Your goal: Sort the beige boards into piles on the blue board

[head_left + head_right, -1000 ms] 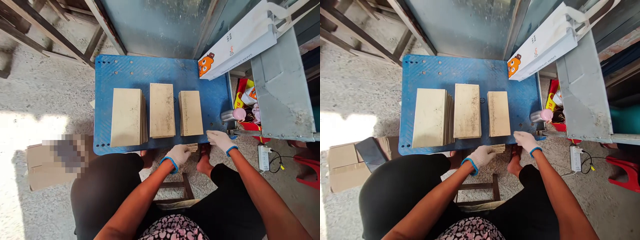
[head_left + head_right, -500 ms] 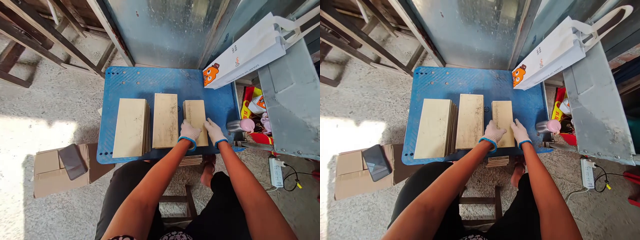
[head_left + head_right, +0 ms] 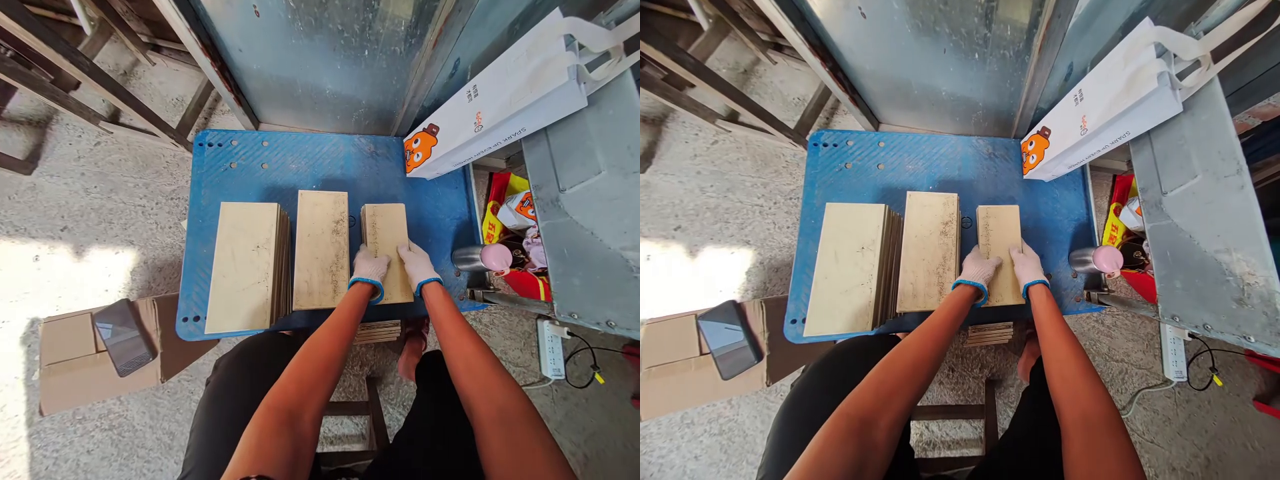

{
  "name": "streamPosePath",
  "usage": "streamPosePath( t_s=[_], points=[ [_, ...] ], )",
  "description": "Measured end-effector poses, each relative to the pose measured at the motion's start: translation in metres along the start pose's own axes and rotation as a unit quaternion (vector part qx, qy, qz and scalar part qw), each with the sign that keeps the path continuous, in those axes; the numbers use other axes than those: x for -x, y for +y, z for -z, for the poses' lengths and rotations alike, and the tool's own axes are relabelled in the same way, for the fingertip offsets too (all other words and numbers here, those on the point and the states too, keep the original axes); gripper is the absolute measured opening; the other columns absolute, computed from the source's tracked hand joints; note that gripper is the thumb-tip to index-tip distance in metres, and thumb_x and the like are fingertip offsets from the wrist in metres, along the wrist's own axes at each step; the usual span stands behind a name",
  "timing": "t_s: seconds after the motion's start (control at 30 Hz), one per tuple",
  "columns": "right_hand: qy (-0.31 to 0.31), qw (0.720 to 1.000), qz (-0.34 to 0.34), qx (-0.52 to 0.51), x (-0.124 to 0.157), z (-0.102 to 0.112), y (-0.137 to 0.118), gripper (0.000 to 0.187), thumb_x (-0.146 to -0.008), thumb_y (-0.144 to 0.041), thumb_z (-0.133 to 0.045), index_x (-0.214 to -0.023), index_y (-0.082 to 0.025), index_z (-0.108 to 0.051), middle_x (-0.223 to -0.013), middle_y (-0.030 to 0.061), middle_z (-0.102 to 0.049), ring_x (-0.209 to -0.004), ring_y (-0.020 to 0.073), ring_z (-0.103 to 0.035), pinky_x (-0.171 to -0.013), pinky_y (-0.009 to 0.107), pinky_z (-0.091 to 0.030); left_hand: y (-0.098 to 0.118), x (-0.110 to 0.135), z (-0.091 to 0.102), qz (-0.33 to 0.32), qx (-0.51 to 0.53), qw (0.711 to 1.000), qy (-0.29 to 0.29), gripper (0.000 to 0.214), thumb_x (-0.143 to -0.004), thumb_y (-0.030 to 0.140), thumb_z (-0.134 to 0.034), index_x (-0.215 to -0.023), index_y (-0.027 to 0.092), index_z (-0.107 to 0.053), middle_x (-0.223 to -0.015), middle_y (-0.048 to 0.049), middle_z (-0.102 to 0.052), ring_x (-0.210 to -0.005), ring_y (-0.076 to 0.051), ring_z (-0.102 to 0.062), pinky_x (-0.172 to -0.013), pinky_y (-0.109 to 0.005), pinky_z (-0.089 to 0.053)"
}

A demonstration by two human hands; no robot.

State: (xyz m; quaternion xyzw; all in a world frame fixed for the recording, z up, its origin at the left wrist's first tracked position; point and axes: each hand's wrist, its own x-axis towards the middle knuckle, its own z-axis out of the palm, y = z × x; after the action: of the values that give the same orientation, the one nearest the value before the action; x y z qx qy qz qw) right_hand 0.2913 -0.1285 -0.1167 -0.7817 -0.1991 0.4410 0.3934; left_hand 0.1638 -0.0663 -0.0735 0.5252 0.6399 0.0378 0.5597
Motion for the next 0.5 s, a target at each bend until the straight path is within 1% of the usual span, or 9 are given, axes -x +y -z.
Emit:
streamPosePath(
  t_s=[0.13,0.23,0.37,0.43,0.5],
  points=[
    [0.010,1.000,-0.006,-0.016,0.003,-0.001,-0.003,0.051,-0.082,-0.047,-0.059,-0.128,-0.024,-0.061,-0.109,0.0019,-0.073,-0.096,0.0186,-0.067,-0.091,0.035,-0.052,-0.001,0.000,0.000,-0.002,0.001,1.000,-0.008,0.045,-0.072,0.028,-0.068,-0.114,0.015,-0.057,-0.118,-0.0138,-0.068,-0.106,-0.025,-0.066,-0.086,-0.030,-0.051],
    [-0.002,0.999,-0.010,-0.044,0.010,-0.002,-0.010,0.050,-0.081,-0.046,-0.061,-0.126,-0.023,-0.063,-0.107,0.0026,-0.074,-0.094,0.0191,-0.067,-0.089,0.035,-0.053,-0.001,0.002,0.001,0.004,0.009,1.000,-0.015,0.049,-0.071,0.029,-0.069,-0.116,0.014,-0.056,-0.120,-0.0151,-0.067,-0.107,-0.025,-0.066,-0.086,-0.030,-0.051],
    [-0.026,0.994,-0.020,-0.104,0.018,-0.003,-0.018,0.048,-0.081,-0.042,-0.060,-0.124,-0.022,-0.063,-0.112,0.0036,-0.072,-0.094,0.0190,-0.068,-0.086,0.033,-0.054,0.002,0.006,0.005,0.010,-0.001,1.000,-0.025,0.057,-0.070,0.032,-0.071,-0.121,0.013,-0.053,-0.122,-0.0183,-0.066,-0.113,-0.029,-0.063,-0.090,-0.034,-0.050],
    [-0.029,0.992,-0.028,-0.116,0.020,-0.003,-0.019,0.047,-0.081,-0.040,-0.060,-0.124,-0.022,-0.063,-0.113,0.0035,-0.072,-0.093,0.0192,-0.068,-0.084,0.032,-0.055,0.002,0.008,0.005,0.010,0.000,1.000,-0.028,0.059,-0.071,0.033,-0.070,-0.123,0.014,-0.052,-0.122,-0.0171,-0.066,-0.114,-0.028,-0.062,-0.090,-0.034,-0.050],
    [-0.018,0.993,-0.031,-0.109,0.022,-0.003,-0.021,0.046,-0.080,-0.039,-0.061,-0.123,-0.022,-0.064,-0.112,0.0036,-0.072,-0.092,0.0197,-0.068,-0.083,0.033,-0.055,0.001,0.009,0.005,0.006,0.004,1.000,-0.025,0.060,-0.072,0.034,-0.070,-0.126,0.015,-0.051,-0.122,-0.0153,-0.066,-0.114,-0.027,-0.062,-0.090,-0.032,-0.050]
  ],
)
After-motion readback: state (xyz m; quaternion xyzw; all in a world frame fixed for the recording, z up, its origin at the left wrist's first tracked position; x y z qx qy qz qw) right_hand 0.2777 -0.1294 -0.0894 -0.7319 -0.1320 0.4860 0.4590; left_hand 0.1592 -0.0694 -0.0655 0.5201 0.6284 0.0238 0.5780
